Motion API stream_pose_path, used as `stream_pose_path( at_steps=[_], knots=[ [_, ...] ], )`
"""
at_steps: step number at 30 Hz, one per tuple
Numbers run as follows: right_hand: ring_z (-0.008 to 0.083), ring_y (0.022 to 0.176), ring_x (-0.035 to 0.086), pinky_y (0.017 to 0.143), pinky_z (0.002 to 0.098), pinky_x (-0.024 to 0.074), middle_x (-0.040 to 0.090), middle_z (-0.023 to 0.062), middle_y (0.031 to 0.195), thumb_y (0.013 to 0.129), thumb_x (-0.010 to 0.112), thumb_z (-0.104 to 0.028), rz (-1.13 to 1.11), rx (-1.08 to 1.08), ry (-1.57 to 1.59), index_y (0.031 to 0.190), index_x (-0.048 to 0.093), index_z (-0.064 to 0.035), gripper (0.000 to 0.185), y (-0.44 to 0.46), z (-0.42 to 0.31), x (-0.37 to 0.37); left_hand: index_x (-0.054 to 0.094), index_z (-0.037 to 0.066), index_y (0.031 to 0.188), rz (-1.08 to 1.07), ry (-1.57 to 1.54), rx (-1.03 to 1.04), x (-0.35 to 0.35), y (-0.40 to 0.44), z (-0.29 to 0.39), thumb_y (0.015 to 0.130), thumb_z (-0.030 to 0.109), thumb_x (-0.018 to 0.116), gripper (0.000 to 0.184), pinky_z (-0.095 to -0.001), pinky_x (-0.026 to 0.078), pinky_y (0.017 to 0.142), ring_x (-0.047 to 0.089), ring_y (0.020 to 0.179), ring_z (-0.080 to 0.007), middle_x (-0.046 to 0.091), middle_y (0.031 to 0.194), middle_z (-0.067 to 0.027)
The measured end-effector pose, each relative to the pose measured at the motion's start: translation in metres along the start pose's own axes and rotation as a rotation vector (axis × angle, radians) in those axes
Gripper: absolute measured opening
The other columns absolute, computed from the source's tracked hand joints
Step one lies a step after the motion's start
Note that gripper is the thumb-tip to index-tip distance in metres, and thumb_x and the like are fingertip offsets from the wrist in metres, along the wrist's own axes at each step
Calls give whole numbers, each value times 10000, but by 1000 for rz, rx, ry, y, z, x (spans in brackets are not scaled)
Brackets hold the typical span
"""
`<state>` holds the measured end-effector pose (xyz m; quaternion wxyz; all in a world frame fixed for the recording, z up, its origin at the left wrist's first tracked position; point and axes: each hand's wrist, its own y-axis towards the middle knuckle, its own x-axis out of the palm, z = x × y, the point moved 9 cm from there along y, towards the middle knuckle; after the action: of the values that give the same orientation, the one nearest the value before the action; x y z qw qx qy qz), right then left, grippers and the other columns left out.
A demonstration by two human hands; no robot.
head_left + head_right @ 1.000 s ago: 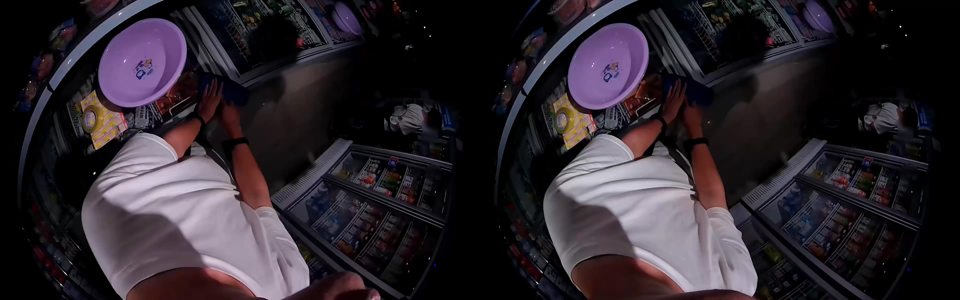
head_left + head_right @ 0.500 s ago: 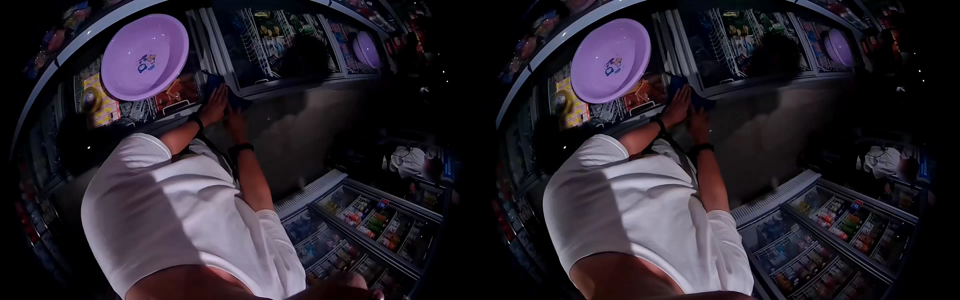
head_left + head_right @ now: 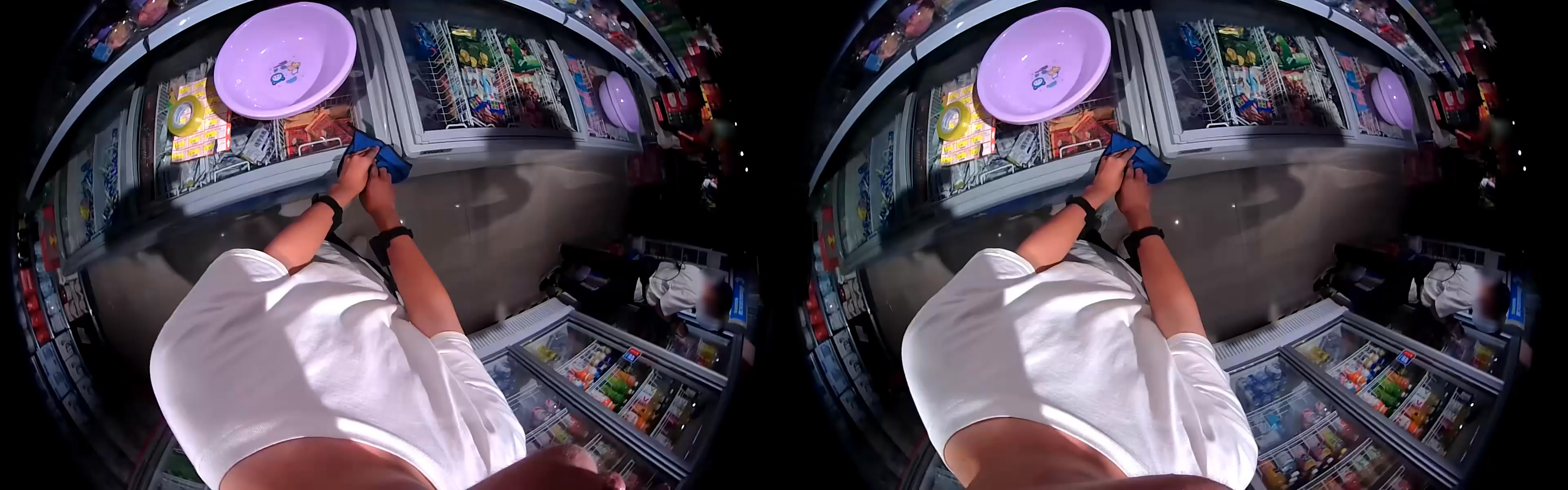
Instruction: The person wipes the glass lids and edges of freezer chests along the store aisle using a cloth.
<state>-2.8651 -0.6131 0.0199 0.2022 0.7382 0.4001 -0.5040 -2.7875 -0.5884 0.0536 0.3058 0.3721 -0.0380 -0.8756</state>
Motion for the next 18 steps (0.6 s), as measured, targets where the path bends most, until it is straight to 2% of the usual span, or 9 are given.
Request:
stream_pose_path(
  at_steps=[2, 5, 6, 7, 9, 11, 12, 17, 18],
  knots=[
    [326, 1110, 528, 854, 434, 479, 511, 159, 1231, 805, 605, -177, -59, 108, -18, 1396, 354, -22, 661, -3, -1, 0, 583, 30, 1235, -78, 33, -73, 0, -1, -3, 759, -31, 537, 482, -465, 473, 874, 573, 985, -444, 614, 1102, -252],
    [320, 1097, 558, 802, 441, 507, 541, 161, 1216, 795, 594, -179, -68, 145, 79, 1423, 302, 0, 716, -12, 0, -4, 576, 41, 1247, -168, 42, -173, 14, 0, -29, 692, -74, 570, 567, -471, 470, 864, 566, 973, -450, 626, 1084, -241],
    [309, 1037, 583, 783, 440, 514, 562, 160, 1162, 788, 589, -169, 53, 103, 74, 1419, 305, 6, 714, -17, -6, -11, 581, 36, 1237, -149, 3, -75, 10, -4, -21, 700, -68, 574, 547, -465, 475, 856, 570, 956, -447, 620, 1095, -247],
    [338, 1076, 550, 842, 419, 497, 549, 177, 1180, 747, 620, -121, 32, 95, 30, 1425, 269, 37, 780, -17, -14, -11, 585, 31, 1226, -112, -38, 23, 4, -2, -23, 707, -62, 578, 528, -460, 480, 849, 573, 939, -444, 615, 1105, -254],
    [318, 1054, 557, 821, 414, 488, 553, 170, 1173, 754, 599, -108, 56, 25, -67, 1387, 320, 50, 710, -19, -44, -10, 621, 4, 1152, -127, 19, 113, -12, -3, -37, 709, -57, 598, 447, -445, 501, 812, 599, 907, -432, 634, 1026, -266],
    [304, 1039, 558, 814, 414, 477, 557, 164, 1143, 759, 583, -114, 88, -102, -126, 1338, 377, 51, 637, -22, -84, 7, 645, -18, 1076, -347, -52, -25, -33, -4, -69, 700, -60, 611, 380, -429, 521, 772, 636, 876, -406, 652, 941, -266],
    [305, 1029, 553, 831, 422, 470, 558, 161, 1100, 748, 581, -108, 140, -159, -96, 1309, 404, 47, 608, -24, -105, 13, 662, -31, 986, -361, -25, -1, -53, -12, -84, 683, -73, 625, 307, -425, 523, 762, 630, 908, -406, 646, 953, -271],
    [305, 989, 553, 800, 418, 470, 532, 136, 1049, 739, 584, -126, -24, -182, -13, 1198, 471, 1, 490, -20, -219, 75, 657, -31, 1059, -632, -39, -261, -156, -75, -177, 631, 53, 732, 442, -363, 543, 801, 673, 921, -323, 680, 983, -223],
    [303, 959, 564, 757, 420, 477, 533, 134, 1015, 738, 598, -156, 76, -242, 33, 1165, 479, -17, 464, -19, -242, 82, 657, -31, 1067, -706, -46, -293, -176, -87, -192, 621, 85, 758, 471, -360, 543, 798, 678, 927, -307, 685, 985, -212]
  ],
)
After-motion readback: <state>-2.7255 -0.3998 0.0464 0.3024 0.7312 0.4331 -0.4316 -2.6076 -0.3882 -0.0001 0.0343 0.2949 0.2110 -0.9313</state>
